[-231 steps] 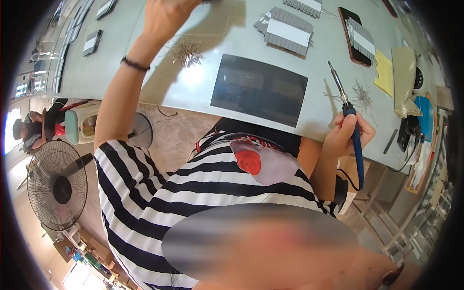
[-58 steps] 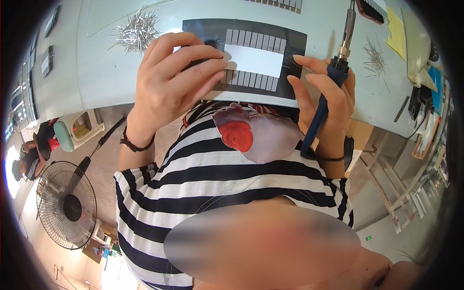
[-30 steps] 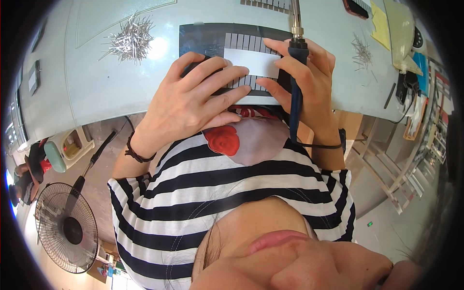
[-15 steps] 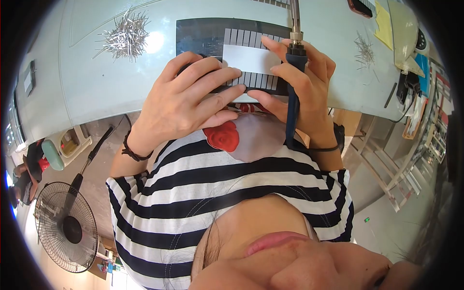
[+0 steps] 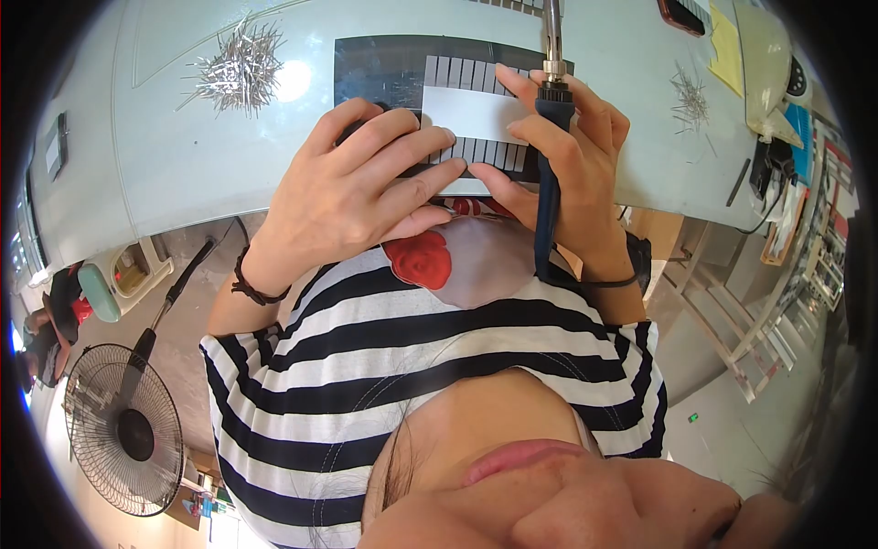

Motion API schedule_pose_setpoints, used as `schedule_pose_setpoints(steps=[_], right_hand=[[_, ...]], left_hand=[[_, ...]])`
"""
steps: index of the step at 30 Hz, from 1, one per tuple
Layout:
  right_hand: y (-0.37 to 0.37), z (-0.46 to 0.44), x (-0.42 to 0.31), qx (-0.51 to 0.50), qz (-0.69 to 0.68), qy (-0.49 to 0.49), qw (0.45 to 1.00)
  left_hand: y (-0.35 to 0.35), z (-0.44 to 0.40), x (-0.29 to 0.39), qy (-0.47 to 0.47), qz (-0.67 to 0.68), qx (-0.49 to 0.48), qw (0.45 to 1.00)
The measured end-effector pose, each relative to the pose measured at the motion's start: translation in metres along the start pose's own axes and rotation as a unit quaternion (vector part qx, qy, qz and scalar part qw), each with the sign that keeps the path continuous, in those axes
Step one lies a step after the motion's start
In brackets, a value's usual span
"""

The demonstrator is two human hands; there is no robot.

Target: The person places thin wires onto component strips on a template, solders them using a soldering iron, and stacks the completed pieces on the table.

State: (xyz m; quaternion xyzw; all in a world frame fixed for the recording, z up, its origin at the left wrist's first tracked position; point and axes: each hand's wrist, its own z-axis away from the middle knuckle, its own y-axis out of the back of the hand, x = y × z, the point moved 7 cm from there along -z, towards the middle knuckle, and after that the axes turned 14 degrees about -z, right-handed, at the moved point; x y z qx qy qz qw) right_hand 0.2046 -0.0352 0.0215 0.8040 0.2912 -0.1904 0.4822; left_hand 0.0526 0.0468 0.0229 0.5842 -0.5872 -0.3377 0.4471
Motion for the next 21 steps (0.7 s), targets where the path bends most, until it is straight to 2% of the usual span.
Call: schedule_pose_setpoints(steps=[15,18,21], right_hand=[[0.003,0.000,-0.002,-0.006,-0.020,-0.004,1.000],[0.008,0.004,-0.003,0.005,-0.015,0.011,1.000],[0.009,0.006,-0.003,0.004,0.012,0.016,1.000]], left_hand=[[0.001,0.000,-0.001,0.004,0.002,0.001,1.000],[0.007,-0.003,-0.004,0.015,0.016,0.026,0.999],[0.010,-0.014,-0.006,0.012,0.004,0.004,1.000]])
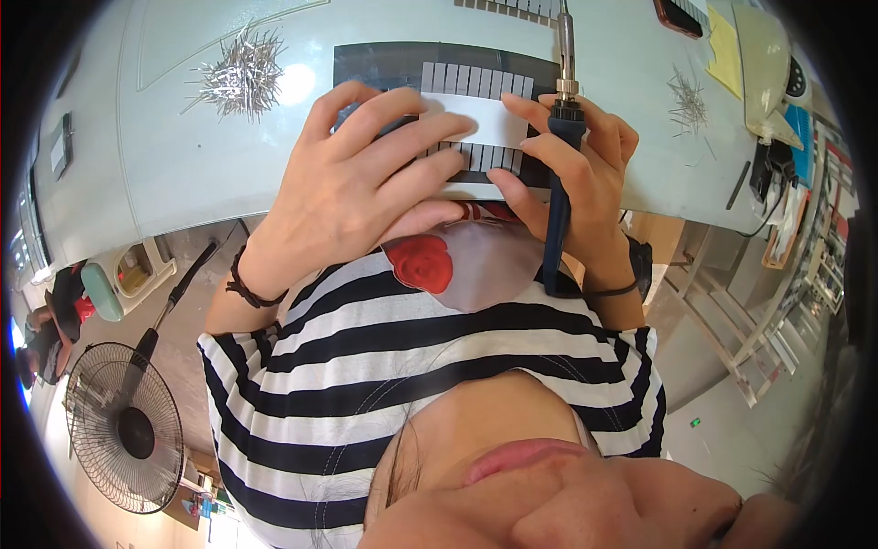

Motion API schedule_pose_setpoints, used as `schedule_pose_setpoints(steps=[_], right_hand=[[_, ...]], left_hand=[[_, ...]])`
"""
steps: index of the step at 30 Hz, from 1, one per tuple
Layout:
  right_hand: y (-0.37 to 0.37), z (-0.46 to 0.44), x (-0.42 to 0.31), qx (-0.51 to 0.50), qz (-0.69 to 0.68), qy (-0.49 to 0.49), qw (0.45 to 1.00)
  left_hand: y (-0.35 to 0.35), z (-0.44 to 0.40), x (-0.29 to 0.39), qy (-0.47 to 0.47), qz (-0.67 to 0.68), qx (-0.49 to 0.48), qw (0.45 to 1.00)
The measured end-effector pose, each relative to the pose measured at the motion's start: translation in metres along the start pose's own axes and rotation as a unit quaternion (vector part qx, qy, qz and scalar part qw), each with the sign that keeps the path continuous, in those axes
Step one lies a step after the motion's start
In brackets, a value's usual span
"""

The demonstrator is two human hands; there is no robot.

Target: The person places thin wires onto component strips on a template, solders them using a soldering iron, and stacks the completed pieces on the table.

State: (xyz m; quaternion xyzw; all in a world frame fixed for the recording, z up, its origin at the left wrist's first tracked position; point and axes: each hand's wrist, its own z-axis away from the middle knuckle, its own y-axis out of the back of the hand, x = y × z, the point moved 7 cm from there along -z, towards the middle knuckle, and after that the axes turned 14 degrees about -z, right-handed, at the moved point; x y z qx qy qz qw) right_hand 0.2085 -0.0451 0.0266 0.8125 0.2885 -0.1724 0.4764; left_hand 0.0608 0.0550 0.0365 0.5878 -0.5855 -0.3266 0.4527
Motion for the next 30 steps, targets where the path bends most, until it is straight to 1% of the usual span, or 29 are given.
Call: schedule_pose_setpoints(steps=[2,5,12,14,18,23,30], right_hand=[[0.000,0.000,0.000,-0.003,0.003,-0.001,1.000],[-0.001,-0.002,-0.001,-0.011,0.018,-0.018,1.000],[-0.002,-0.001,-0.001,0.000,0.007,-0.007,1.000],[-0.003,-0.002,-0.001,-0.006,0.010,-0.006,1.000],[-0.003,-0.001,-0.002,-0.011,0.013,-0.011,1.000],[-0.002,-0.001,-0.001,-0.010,0.005,-0.017,1.000],[-0.002,-0.001,-0.001,-0.003,-0.005,-0.015,1.000]], left_hand=[[-0.006,-0.008,0.000,0.003,-0.007,-0.028,1.000],[-0.013,-0.015,-0.001,0.007,-0.004,-0.024,1.000],[-0.014,-0.016,-0.003,0.010,-0.023,-0.017,1.000],[-0.016,-0.011,-0.006,0.003,-0.044,-0.044,0.998],[-0.012,-0.006,-0.011,0.009,-0.047,-0.051,0.998],[-0.006,0.001,-0.016,0.018,-0.088,-0.046,0.995],[-0.004,-0.001,-0.008,0.015,-0.077,-0.004,0.997]])
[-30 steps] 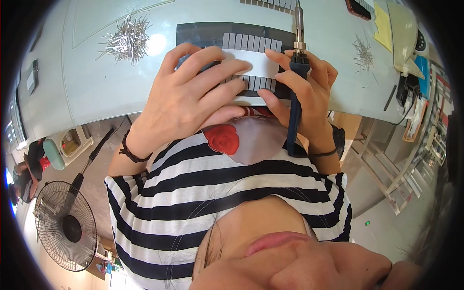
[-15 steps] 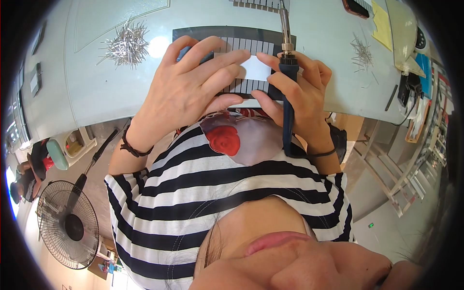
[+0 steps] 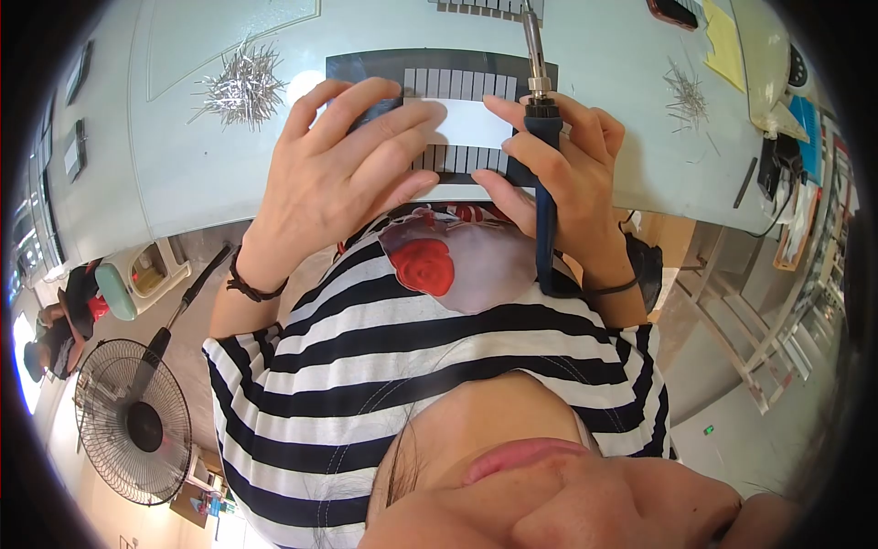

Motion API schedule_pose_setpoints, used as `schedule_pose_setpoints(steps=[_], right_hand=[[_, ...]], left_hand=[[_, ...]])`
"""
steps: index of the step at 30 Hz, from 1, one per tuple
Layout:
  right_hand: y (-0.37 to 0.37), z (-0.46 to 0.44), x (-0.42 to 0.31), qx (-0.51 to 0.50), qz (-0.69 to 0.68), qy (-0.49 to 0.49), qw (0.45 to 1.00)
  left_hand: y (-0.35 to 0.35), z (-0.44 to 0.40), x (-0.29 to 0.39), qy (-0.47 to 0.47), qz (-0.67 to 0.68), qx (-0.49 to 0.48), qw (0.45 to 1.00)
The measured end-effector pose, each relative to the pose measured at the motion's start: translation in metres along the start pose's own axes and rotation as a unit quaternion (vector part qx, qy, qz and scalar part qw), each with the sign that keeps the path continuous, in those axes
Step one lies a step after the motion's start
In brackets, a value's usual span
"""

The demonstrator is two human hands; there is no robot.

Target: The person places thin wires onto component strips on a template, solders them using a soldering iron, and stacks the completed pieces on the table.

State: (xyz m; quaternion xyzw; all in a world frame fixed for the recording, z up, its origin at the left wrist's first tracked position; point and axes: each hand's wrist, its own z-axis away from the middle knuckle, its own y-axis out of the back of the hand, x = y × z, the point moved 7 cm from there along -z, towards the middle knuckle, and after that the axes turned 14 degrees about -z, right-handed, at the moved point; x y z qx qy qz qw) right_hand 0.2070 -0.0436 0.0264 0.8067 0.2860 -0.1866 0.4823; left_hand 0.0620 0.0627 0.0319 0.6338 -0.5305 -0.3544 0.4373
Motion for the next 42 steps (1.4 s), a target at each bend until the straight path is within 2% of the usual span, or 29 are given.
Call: schedule_pose_setpoints(steps=[8,21,24,26,32,36,42], right_hand=[[0.006,0.002,-0.001,0.033,-0.019,0.011,0.999],[0.033,0.021,0.012,0.043,-0.004,-0.004,0.999],[0.033,0.019,0.010,0.036,-0.003,-0.001,0.999],[0.032,0.019,0.008,0.031,0.005,0.007,0.999],[0.034,0.026,0.011,0.022,0.014,0.006,1.000],[0.040,0.030,0.013,0.028,0.033,0.006,0.999],[0.033,0.031,0.010,0.027,0.022,0.022,0.999]], left_hand=[[-0.006,-0.008,0.012,-0.009,0.072,0.009,0.997],[-0.013,-0.021,0.016,-0.010,0.054,-0.025,0.998],[-0.008,-0.019,0.017,-0.021,0.028,-0.008,0.999],[0.001,-0.012,0.019,-0.022,0.000,0.047,0.999],[0.003,0.003,0.041,-0.021,0.026,0.052,0.998],[-0.009,-0.003,0.046,0.003,0.047,0.004,0.999],[-0.013,-0.002,0.047,-0.004,0.034,0.006,0.999]])
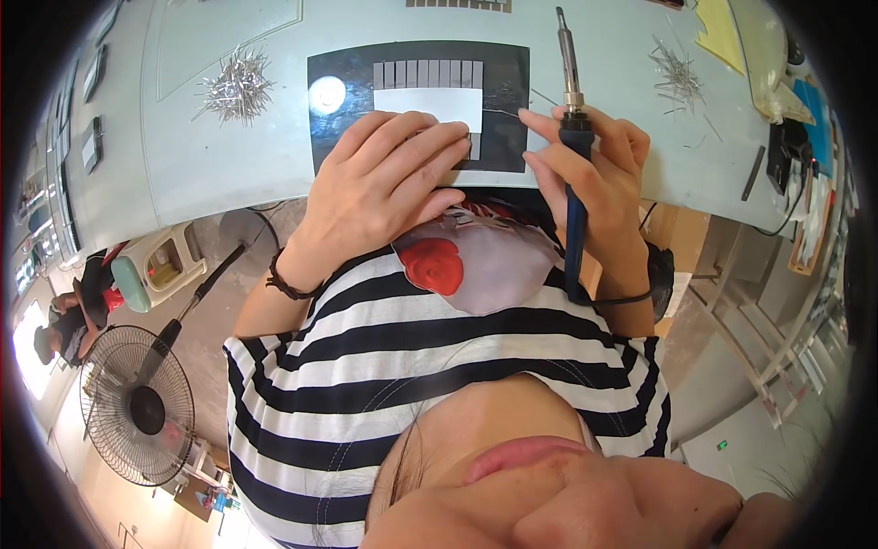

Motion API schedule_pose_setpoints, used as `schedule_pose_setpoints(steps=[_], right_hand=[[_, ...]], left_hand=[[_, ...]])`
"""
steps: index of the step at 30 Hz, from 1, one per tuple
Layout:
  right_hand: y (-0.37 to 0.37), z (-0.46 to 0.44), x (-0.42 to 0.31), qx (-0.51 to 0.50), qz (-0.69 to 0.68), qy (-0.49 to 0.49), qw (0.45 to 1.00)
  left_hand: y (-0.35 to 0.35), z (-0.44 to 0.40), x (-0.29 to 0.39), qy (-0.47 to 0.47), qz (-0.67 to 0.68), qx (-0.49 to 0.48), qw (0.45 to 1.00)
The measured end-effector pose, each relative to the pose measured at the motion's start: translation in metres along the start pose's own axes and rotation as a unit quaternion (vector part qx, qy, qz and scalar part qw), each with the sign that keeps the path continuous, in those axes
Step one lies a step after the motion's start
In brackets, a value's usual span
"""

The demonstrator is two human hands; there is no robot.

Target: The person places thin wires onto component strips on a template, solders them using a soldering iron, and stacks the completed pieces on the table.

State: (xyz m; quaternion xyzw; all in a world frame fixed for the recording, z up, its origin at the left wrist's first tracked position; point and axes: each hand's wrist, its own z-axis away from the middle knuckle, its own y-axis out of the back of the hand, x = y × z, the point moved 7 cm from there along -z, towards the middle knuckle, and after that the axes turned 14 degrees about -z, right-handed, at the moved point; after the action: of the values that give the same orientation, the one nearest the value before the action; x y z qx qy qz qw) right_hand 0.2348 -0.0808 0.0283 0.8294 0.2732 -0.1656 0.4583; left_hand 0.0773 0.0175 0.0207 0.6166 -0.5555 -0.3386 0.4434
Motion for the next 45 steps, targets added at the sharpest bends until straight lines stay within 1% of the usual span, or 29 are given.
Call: schedule_pose_setpoints(steps=[3,8,12,17,21,24,29,33,36,37,40,42,43,44,45], right_hand=[[-0.001,-0.002,0.002,0.018,0.001,0.006,1.000],[0.004,-0.004,0.011,0.072,-0.002,-0.023,0.997],[-0.001,-0.010,0.010,0.076,-0.002,-0.023,0.997],[0.000,-0.010,0.018,0.100,0.032,-0.052,0.993],[0.003,-0.015,0.020,0.100,0.042,-0.047,0.993],[0.003,-0.020,0.019,0.071,0.076,-0.041,0.994],[0.004,-0.014,0.022,0.109,0.032,-0.026,0.993],[0.016,-0.009,0.021,0.108,0.003,0.000,0.994],[0.022,0.001,0.022,0.146,-0.076,-0.002,0.986],[0.025,0.009,0.025,0.211,-0.141,-0.020,0.967],[0.044,0.021,0.025,0.287,-0.246,-0.046,0.925],[0.047,0.025,0.037,0.226,-0.360,-0.171,0.889],[0.045,0.023,0.035,0.248,-0.452,-0.172,0.839],[0.046,0.025,0.037,0.248,-0.452,-0.172,0.839],[0.049,0.029,0.042,0.264,-0.473,-0.163,0.825]], left_hand=[[0.001,0.002,-0.002,-0.002,-0.010,0.006,1.000],[-0.001,-0.002,-0.003,0.006,-0.005,0.006,1.000],[-0.004,-0.002,-0.003,0.011,-0.008,-0.006,1.000],[-0.003,-0.003,-0.003,0.008,-0.007,-0.005,1.000],[-0.003,-0.003,-0.004,0.007,-0.003,-0.001,1.000],[-0.003,-0.003,-0.003,0.009,0.005,-0.004,1.000],[-0.002,-0.004,-0.003,0.011,0.006,-0.004,1.000],[-0.001,-0.002,-0.004,0.012,0.005,0.002,1.000],[0.000,-0.001,-0.004,0.014,-0.004,0.008,1.000],[-0.001,-0.001,-0.005,0.014,-0.004,0.007,1.000],[-0.001,-0.002,-0.004,0.017,-0.004,0.012,1.000],[-0.001,-0.003,-0.003,0.016,-0.003,0.007,1.000],[0.000,-0.001,-0.004,0.016,-0.004,0.007,1.000],[0.000,-0.002,-0.004,0.015,-0.006,0.004,1.000],[-0.001,-0.002,-0.004,0.013,-0.009,0.002,1.000]])
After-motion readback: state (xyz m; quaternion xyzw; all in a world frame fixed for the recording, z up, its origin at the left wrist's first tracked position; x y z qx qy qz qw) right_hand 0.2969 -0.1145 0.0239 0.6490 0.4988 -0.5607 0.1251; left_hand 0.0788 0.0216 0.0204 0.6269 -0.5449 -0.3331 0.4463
